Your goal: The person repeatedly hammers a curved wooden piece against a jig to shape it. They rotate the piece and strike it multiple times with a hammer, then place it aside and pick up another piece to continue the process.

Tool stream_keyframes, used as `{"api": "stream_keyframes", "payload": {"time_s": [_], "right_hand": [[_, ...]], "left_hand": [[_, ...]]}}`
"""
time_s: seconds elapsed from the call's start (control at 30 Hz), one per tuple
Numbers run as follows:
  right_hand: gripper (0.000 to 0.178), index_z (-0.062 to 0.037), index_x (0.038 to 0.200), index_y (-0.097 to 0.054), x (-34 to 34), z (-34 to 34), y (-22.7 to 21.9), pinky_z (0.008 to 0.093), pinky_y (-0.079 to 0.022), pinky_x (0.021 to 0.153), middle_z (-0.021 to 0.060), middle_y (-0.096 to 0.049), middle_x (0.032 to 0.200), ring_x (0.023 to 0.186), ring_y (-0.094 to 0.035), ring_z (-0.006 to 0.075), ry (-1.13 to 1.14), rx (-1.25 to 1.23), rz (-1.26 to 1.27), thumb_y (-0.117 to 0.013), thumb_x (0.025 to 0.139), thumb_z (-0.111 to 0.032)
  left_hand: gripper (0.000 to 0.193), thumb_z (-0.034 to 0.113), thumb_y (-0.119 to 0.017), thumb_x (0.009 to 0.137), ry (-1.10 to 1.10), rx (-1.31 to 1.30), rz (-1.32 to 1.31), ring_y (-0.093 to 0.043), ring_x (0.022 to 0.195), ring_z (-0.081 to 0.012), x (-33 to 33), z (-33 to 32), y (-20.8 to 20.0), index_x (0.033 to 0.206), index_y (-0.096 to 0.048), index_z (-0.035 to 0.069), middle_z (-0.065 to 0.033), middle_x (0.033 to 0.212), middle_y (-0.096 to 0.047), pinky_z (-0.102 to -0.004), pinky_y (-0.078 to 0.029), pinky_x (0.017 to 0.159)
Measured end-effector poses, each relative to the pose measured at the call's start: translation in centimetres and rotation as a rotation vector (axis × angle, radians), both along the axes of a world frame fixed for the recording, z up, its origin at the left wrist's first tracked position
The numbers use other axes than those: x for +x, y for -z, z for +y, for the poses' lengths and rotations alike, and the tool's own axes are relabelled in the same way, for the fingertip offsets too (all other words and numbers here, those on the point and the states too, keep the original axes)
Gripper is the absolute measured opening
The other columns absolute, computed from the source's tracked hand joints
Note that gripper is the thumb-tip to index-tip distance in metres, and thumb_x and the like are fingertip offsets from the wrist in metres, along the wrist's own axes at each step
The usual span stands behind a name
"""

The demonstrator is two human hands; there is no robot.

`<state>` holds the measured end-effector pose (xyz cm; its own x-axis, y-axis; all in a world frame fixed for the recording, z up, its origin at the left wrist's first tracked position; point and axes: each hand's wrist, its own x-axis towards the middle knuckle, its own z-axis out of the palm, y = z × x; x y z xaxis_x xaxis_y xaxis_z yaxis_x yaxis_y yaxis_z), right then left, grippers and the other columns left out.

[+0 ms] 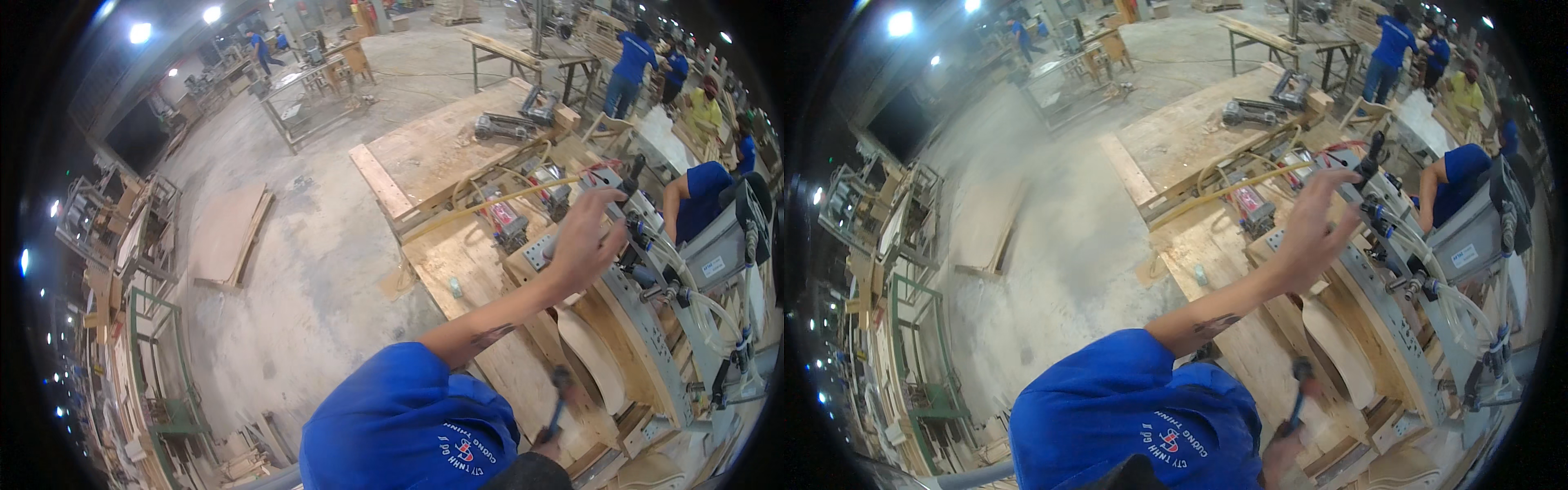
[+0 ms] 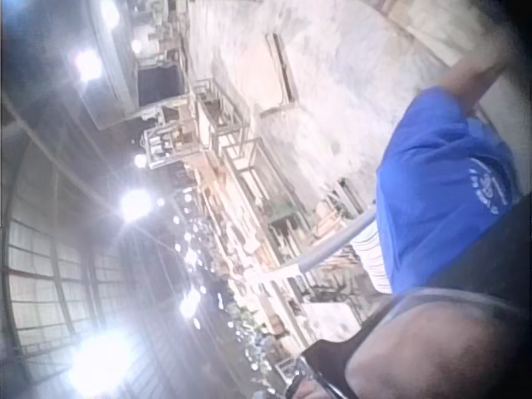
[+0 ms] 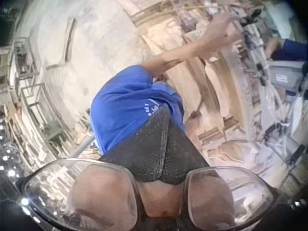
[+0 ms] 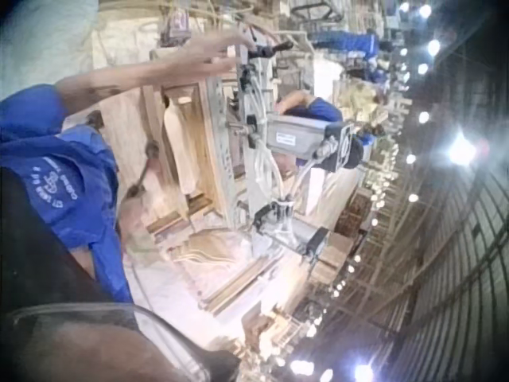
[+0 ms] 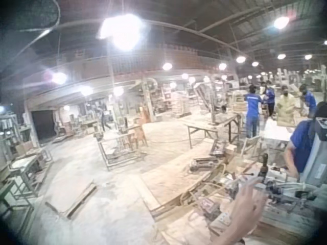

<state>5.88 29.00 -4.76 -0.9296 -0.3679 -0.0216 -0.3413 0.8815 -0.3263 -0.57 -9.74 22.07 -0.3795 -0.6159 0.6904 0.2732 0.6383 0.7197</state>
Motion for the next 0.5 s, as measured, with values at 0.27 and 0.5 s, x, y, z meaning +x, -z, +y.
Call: {"api": "stream_keyframes", "payload": {"time_s": [0.27, 0.5], "right_hand": [[0.042, -0.0095, 0.123, -0.057, -1.8, -6.0, 2.5, 0.0529, -0.047, 0.088, 0.0185, -0.064, 0.111, 0.105, -0.061, 0.0408, -0.301, -0.046, -0.333, -0.066, 0.091, -0.036], [0.044, -0.0056, 0.118, -0.063, -4.7, -10.6, 3.0, 0.0492, -0.037, 0.104, 0.0165, -0.055, 0.125, 0.122, -0.046, 0.0375, -0.479, -0.074, -0.11, -0.079, 0.078, -0.012]], "left_hand": [[0.048, 0.023, -0.059, 0.094, -0.057, -0.067, -0.125, -0.05, 0.126, -0.0376, -3.4, -1.6, -2.0, 0.134, -0.048, -0.002, -0.024, 0.13, -0.056, -0.0461, -0.031, 0.109], [0.062, 0.026, -0.065, 0.089, -0.023, -0.094, -0.206, -0.038, 0.139, -0.0413, -3.2, -1.4, -4.8, 0.139, -0.045, -0.005, -0.0281, 0.136, -0.052, -0.051, -0.027, 0.114]]}}
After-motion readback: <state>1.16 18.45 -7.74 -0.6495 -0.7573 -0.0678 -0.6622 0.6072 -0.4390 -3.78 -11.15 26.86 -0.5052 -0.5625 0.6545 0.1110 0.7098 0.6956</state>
